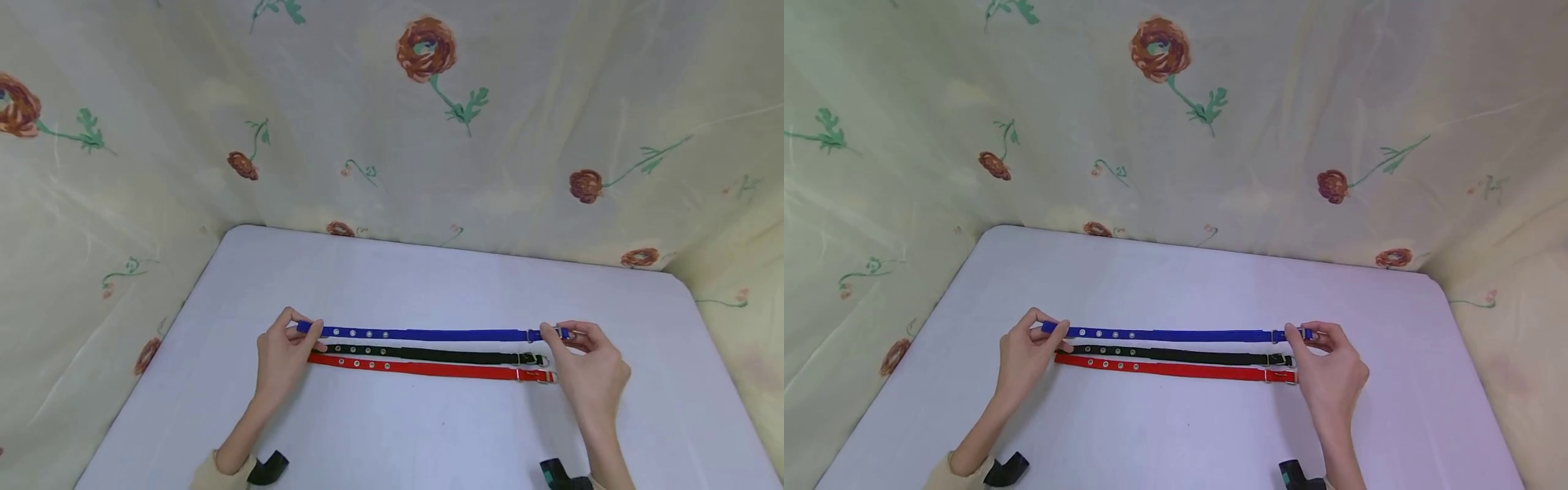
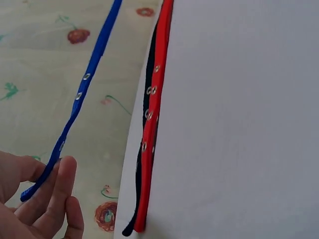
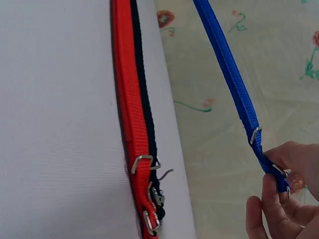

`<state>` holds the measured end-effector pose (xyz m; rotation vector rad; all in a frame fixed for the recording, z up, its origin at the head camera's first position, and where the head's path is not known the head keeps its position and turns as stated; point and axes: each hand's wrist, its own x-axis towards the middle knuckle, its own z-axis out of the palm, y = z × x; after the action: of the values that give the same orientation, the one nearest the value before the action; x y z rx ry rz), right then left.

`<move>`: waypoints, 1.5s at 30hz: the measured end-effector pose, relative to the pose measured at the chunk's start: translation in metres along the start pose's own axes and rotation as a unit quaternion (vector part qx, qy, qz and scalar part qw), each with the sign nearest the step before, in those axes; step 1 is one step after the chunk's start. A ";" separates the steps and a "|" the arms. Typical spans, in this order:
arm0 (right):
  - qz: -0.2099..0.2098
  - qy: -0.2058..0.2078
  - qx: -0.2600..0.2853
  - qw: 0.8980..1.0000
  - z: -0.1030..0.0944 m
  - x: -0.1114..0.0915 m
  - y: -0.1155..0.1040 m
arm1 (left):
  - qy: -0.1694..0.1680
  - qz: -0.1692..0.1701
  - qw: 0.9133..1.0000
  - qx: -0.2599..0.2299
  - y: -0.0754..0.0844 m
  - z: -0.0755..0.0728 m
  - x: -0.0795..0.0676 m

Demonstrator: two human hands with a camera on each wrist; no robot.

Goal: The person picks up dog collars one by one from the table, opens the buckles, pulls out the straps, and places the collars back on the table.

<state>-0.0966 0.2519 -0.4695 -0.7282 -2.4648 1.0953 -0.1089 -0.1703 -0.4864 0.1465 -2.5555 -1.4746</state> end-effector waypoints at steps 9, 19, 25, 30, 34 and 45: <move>0.008 -0.092 -0.091 0.992 0.013 0.019 0.019 | -0.020 0.013 0.998 0.061 -0.011 0.013 0.024; -0.018 -0.137 -0.157 0.978 0.022 0.031 0.031 | -0.030 0.023 0.992 0.119 -0.017 0.024 0.034; -0.018 -0.148 -0.160 0.976 0.025 0.028 0.033 | -0.062 0.004 0.986 0.152 -0.019 0.020 0.035; -0.039 -0.151 -0.166 0.974 0.026 0.029 0.034 | -0.085 -0.010 0.982 0.167 -0.023 0.016 0.036; -0.054 -0.159 -0.169 0.971 0.026 0.028 0.035 | -0.090 -0.010 0.980 0.178 -0.024 0.015 0.037; -0.077 -0.170 -0.189 0.964 0.030 0.025 0.036 | -0.077 0.008 0.962 0.261 -0.025 0.017 0.034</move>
<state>-0.1205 0.2696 -0.5135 -0.4646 -3.0144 0.7493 -0.1463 -0.1747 -0.5128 0.0837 -3.0067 -0.7993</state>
